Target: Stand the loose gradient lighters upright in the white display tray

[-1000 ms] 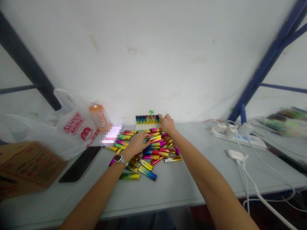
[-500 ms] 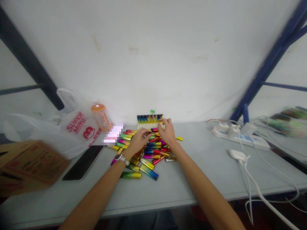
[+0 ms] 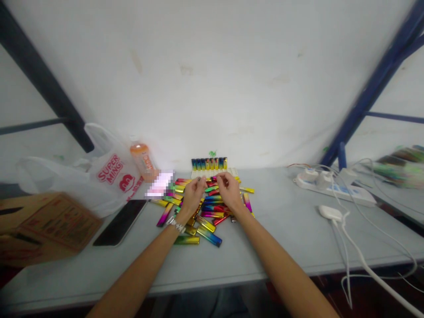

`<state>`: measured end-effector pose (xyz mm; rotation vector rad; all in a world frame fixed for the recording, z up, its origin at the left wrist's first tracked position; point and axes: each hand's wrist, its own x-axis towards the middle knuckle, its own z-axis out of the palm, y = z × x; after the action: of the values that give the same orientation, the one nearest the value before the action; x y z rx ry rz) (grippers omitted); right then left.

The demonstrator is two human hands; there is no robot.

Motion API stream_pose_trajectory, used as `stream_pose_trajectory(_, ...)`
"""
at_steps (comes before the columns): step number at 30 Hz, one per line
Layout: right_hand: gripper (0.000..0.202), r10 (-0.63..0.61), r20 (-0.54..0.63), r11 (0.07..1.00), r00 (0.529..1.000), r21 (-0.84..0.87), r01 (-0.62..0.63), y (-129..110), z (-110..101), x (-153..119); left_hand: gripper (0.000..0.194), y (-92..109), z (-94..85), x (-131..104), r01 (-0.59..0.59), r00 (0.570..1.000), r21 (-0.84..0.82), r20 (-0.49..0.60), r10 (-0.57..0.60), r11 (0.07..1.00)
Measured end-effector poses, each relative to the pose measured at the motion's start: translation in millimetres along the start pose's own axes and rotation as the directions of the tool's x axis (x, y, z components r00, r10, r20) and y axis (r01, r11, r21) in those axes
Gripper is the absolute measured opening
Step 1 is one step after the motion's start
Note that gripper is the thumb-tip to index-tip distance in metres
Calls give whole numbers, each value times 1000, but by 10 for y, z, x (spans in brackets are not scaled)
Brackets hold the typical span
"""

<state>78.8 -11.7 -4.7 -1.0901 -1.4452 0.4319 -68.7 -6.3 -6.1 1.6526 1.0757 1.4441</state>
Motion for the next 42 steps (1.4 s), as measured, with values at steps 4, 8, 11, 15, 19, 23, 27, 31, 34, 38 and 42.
stream_pose_trajectory(4,25,13,25,1000,1000,19,-14,-36,21,-21,42,-17,-29,26,-16,999,145,-43,22,989)
stream_pose_trajectory(8,25,18,28,1000,999,18,-18,-64,21,-32,38,0,-26,22,-2,998,167,-56,12,986)
stream_pose_trajectory(11,25,14,37,1000,999,23,-15,-75,20,-37,44,27,-25,-1,-12,999,159,-48,20,987)
stream_pose_trajectory(15,25,14,49,1000,999,10,-15,-74,16,-39,45,24,-20,-3,1,999,173,-42,7,985)
stream_pose_trajectory(19,25,17,51,1000,999,2,-17,-79,13,-38,38,4,-13,25,26,998,234,-57,-12,972)
stream_pose_trajectory(23,29,32,80,999,996,13,-34,-110,22,-48,38,31,-25,11,28,999,223,-38,-20,974)
stream_pose_trajectory(27,33,74,115,997,991,23,-77,-155,60,-83,47,54,-23,-35,-14,999,155,41,7,988)
stream_pose_trajectory(31,32,82,86,997,993,-22,-80,-171,83,-102,51,26,28,-69,-6,990,34,144,1,999)
stream_pose_trajectory(34,34,101,54,995,993,-17,-100,-139,72,-95,54,21,62,-100,29,980,-8,196,-27,1000)
stream_pose_trajectory(38,33,163,50,977,985,134,-168,-62,29,-82,56,73,80,-128,62,964,33,258,-69,998)
stream_pose_trajectory(42,34,197,94,938,976,273,-216,38,-95,-4,50,74,77,-65,4,966,101,258,-30,995)
